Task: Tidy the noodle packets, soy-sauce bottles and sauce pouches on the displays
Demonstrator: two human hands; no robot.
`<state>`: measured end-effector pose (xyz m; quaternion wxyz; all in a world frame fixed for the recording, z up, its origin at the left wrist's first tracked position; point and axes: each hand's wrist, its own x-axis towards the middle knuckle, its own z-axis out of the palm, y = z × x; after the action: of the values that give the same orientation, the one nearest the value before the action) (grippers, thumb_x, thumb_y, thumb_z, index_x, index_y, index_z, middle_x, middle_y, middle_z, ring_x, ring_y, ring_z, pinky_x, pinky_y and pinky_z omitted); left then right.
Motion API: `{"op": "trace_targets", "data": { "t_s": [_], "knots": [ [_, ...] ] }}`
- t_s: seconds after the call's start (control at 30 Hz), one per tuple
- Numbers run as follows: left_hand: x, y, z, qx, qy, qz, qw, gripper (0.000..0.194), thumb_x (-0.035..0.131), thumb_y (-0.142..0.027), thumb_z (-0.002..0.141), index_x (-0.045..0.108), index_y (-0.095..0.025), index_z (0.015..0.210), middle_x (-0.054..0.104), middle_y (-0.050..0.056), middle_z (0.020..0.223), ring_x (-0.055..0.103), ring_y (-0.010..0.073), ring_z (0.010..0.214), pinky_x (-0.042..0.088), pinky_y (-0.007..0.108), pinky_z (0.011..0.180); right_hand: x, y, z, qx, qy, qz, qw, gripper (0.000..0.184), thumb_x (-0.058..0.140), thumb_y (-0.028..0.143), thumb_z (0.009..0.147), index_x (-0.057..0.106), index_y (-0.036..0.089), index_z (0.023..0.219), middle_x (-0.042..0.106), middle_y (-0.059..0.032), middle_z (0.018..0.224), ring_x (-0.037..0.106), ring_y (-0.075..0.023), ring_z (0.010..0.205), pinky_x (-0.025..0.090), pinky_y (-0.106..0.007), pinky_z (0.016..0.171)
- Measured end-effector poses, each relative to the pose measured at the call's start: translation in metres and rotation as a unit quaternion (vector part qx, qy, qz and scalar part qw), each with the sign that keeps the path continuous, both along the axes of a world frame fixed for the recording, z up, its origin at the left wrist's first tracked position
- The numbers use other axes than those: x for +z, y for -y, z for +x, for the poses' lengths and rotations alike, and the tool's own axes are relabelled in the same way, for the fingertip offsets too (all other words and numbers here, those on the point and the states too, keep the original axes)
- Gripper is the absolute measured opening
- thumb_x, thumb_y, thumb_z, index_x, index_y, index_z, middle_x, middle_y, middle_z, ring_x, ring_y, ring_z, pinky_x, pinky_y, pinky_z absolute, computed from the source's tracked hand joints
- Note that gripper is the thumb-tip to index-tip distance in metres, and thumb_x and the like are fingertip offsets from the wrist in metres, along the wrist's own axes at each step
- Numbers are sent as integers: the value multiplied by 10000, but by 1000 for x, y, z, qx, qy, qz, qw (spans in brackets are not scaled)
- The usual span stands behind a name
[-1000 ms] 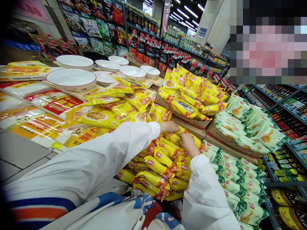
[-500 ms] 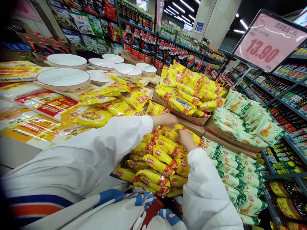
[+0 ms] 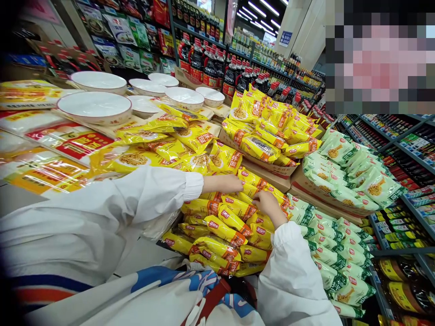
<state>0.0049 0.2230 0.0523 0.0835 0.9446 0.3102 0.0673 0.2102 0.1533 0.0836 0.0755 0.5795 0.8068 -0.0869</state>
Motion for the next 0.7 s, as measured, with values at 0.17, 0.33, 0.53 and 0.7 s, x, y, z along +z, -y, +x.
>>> {"op": "trace_targets", "data": {
  "t_s": [0.17,0.33,0.53,0.7],
  "knots": [
    [9,-15,0,-18,-56,-5,998,79,746,-235,827,784,-193,882,786,76,915,705,227,845,467,275,718,0,-5,0,-60,13,57,996,259,532,210,980,758,220,1105,755,-102,1113,682,-245,1052,468,-290,866],
    [9,-17,1,5,-74,-8,997,147,697,-295,872,782,-182,912,779,95,924,702,226,840,457,272,700,3,-13,4,-67,8,49,997,278,497,259,1008,764,207,1065,767,-98,1034,701,-232,977,468,-275,816],
    [21,-26,4,-28,-84,-32,996,108,719,-274,851,790,-201,886,787,67,929,685,201,801,452,262,697,2,-15,17,-27,-1,18,999,242,705,263,887,761,215,1118,762,-87,1088,684,-248,1014,467,-278,823],
    [18,-20,8,-14,-107,-32,994,113,760,-221,792,793,-146,870,784,118,934,693,239,825,460,283,718,-12,-20,13,-25,-8,12,1000,211,724,265,875,770,223,1077,760,-78,1102,685,-225,988,462,-269,830]
  ]
}}
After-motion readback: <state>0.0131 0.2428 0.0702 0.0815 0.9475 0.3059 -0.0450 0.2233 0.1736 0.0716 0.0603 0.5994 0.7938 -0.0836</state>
